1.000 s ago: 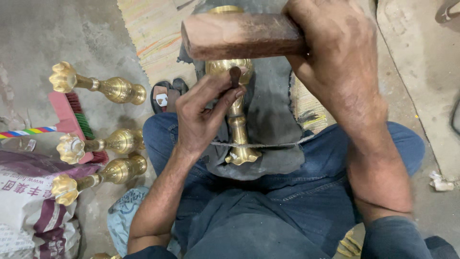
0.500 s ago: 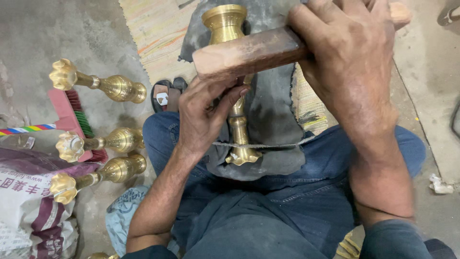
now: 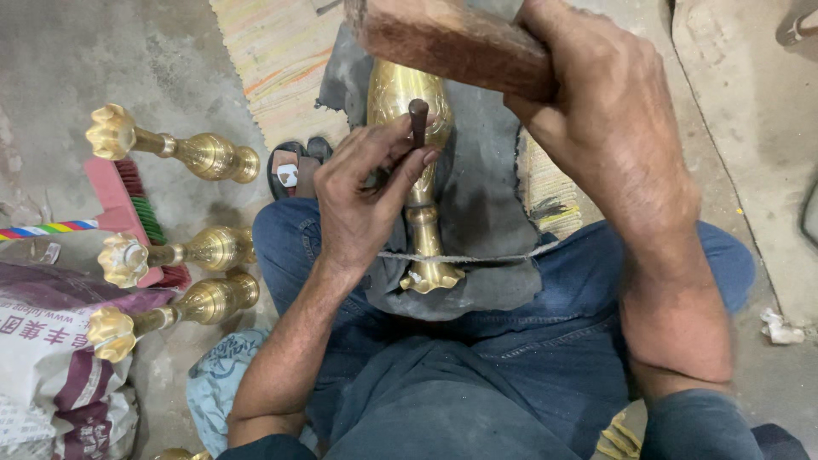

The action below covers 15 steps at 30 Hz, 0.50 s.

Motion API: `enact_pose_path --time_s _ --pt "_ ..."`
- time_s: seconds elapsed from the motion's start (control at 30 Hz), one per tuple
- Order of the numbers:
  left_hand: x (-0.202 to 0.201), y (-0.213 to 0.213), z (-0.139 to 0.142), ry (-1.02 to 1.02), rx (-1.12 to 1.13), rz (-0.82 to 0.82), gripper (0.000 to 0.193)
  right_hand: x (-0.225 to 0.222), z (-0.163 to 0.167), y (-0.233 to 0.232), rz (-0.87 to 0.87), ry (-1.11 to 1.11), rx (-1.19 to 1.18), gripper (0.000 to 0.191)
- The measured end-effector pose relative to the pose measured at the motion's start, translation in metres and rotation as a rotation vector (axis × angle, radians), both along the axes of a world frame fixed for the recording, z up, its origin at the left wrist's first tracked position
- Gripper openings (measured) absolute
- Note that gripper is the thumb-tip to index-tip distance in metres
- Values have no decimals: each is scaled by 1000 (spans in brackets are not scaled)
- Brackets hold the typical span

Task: The person sits on the floor with a brass vase held upright against a cloth pad on their lap. They hold a steel punch against the vase surface and strike it with a wooden mallet, working the punch around the vase to emboss a decorative pattern, repositioning the vase and punch repeatedly.

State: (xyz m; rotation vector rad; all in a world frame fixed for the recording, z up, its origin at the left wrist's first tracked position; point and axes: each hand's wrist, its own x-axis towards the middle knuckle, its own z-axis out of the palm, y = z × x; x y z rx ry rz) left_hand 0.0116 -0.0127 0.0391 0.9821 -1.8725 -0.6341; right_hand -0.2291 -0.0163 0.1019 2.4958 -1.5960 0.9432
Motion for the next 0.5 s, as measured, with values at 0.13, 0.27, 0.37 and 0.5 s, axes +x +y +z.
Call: enact_pose_path --time_s 0.13,0.27,0.37,0.5 --pt "0 0 -5 14 42 66 34 0 1 2 -48 149 -114 27" --pt "1 1 -10 34 46 67 35 -2 0 6 -47 129 -117 29" --pt "5 -2 -9 128 -20 -15 32 -3 -7 8 -64 103 -143 28" --pt "14 -14 1 128 45 -182 33 -5 -23 3 -76 -106 -75 31"
